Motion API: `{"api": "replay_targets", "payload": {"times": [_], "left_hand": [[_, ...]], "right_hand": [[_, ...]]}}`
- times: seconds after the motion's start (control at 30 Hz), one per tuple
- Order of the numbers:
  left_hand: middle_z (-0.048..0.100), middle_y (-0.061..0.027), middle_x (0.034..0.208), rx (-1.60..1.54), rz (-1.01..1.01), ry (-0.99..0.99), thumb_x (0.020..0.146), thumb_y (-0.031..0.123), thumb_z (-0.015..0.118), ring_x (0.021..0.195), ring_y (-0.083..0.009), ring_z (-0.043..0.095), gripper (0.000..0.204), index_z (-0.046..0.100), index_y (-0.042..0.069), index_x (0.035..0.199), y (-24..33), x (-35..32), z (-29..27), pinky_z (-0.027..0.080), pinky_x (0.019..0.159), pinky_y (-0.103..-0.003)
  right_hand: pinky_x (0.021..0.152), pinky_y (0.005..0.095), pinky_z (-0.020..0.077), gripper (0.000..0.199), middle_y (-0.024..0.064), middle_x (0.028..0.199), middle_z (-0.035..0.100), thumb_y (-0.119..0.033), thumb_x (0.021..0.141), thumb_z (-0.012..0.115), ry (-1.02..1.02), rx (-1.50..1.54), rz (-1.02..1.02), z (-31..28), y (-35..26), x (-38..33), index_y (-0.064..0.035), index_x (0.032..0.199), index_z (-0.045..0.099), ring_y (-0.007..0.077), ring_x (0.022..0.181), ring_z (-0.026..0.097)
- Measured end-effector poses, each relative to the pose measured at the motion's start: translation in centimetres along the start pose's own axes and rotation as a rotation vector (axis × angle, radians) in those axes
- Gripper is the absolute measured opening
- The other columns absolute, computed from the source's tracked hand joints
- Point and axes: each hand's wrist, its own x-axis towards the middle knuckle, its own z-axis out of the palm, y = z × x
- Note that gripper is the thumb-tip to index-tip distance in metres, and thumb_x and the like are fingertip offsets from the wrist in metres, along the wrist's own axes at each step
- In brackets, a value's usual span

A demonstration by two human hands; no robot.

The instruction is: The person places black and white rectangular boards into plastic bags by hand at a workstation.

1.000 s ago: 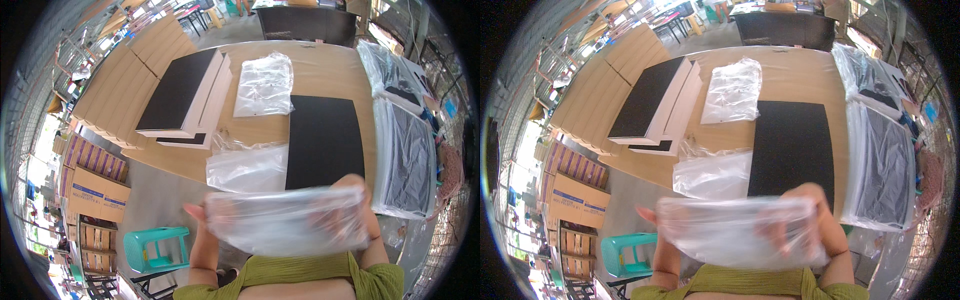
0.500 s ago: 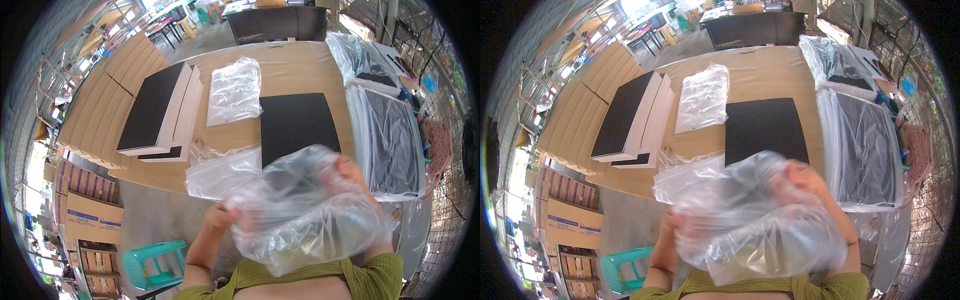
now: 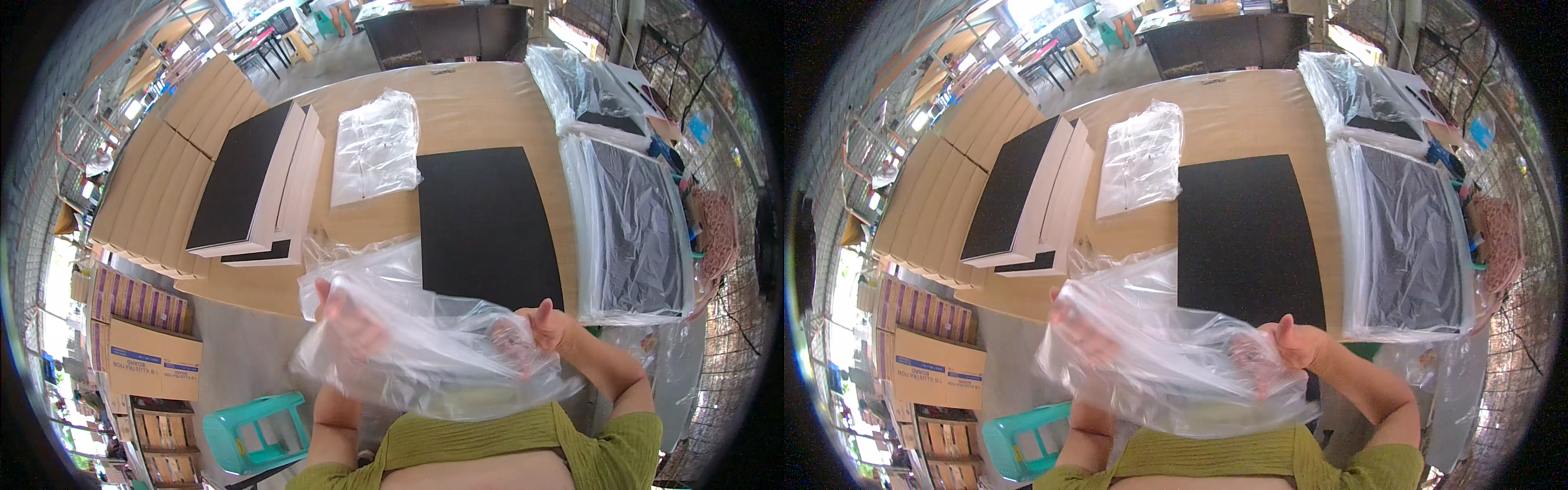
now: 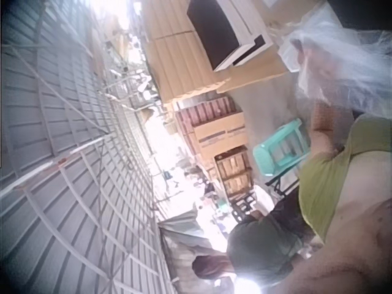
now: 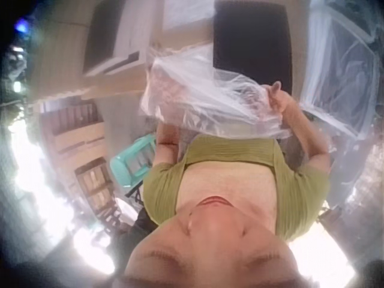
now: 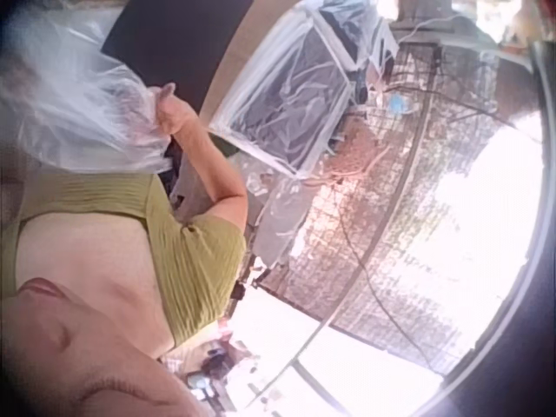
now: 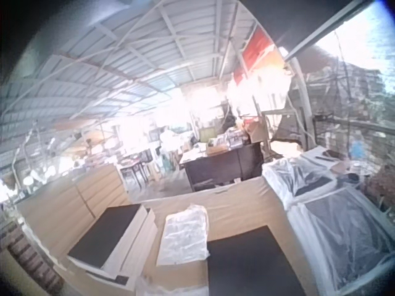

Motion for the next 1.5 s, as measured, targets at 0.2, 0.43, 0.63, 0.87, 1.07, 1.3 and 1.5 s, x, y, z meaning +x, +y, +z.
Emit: {"api": "replay_targets", "payload": {"times": [0.2,0.43,0.63,0.87,1.07,1.3,1.5], "left_hand": [[0.069,-0.0068,0.095,-0.078,-0.185,-0.302,0.093,0.043,0.053,0.055,-0.0154,0.059,0.052,0.044,0.013,0.134,5.0,3.5,-2.4,0.052,0.073,-0.038],[0.061,0.0,0.07,-0.07,-0.125,-0.327,0.099,0.025,0.046,0.044,-0.0128,0.054,0.05,0.03,0.007,0.142,3.7,5.9,-1.0,0.049,0.051,-0.029],[0.051,0.0021,0.065,-0.147,-0.131,-0.197,0.099,0.026,0.046,0.044,-0.0088,0.045,0.043,0.039,0.001,0.134,3.7,5.3,-1.8,0.038,0.042,-0.021],[0.048,0.0027,0.06,0.784,-0.393,0.379,0.089,0.014,0.06,0.048,-0.0053,0.045,0.025,0.048,0.007,0.11,1.7,-0.2,-3.0,0.034,0.043,-0.021],[0.054,-0.0084,0.083,1.857,0.01,0.999,0.083,-0.004,0.059,0.067,-0.0135,0.055,0.025,0.056,0.005,0.106,-4.9,-1.4,-3.5,0.042,0.054,-0.024],[0.044,-0.0225,0.111,2.559,-0.071,0.636,0.08,-0.005,0.06,0.098,-0.0338,0.054,0.052,0.051,-0.002,0.131,-6.3,-3.2,-4.5,0.049,0.074,-0.036],[0.053,-0.019,0.102,2.459,-0.38,0.747,0.081,-0.006,0.059,0.087,-0.0297,0.059,0.061,0.043,0.002,0.139,-6.1,-2.6,-0.4,0.047,0.077,-0.032]], "right_hand": [[0.079,0.0253,0.051,0.105,0.0113,0.101,0.063,-0.084,0.055,0.057,0.267,0.074,-0.053,5.0,-1.6,2.3,0.0054,0.11,0.059,0.0146,0.091,0.062],[0.078,0.0257,0.0472,0.12,0.0035,0.094,0.063,-0.09,0.039,0.061,-0.365,0.251,-0.052,-2.1,4.8,1.0,0.0021,0.115,0.057,0.0109,0.087,0.058],[0.08,0.0315,0.0446,0.084,0.0056,0.101,0.06,-0.054,0.056,0.076,-0.244,0.166,-0.232,-2.3,3.4,-2.7,0.0012,0.112,0.05,0.0141,0.092,0.055],[0.059,0.0328,0.0419,0.01,0.0074,0.073,0.061,-0.008,0.068,0.067,0.63,0.029,-0.549,0.8,-3.0,-5.1,-0.0012,0.073,0.061,0.0178,0.066,0.057],[0.065,0.0382,0.0427,0.013,0.0087,0.071,0.052,0.001,0.074,0.055,1.499,-1.086,-0.384,3.1,-0.3,-3.4,0.0027,0.085,0.061,0.0223,0.064,0.049],[0.079,0.0377,0.0456,0.035,0.0188,0.089,0.052,0.001,0.074,0.056,1.646,-1.362,-0.198,1.4,2.2,-4.1,0.0044,0.108,0.064,0.0325,0.084,0.055],[0.072,0.0367,0.0492,0.039,0.0112,0.093,0.057,0.003,0.07,0.06,1.548,-1.0,-0.358,2.9,2.0,-5.5,0.0025,0.108,0.065,0.0262,0.083,0.06]]}}
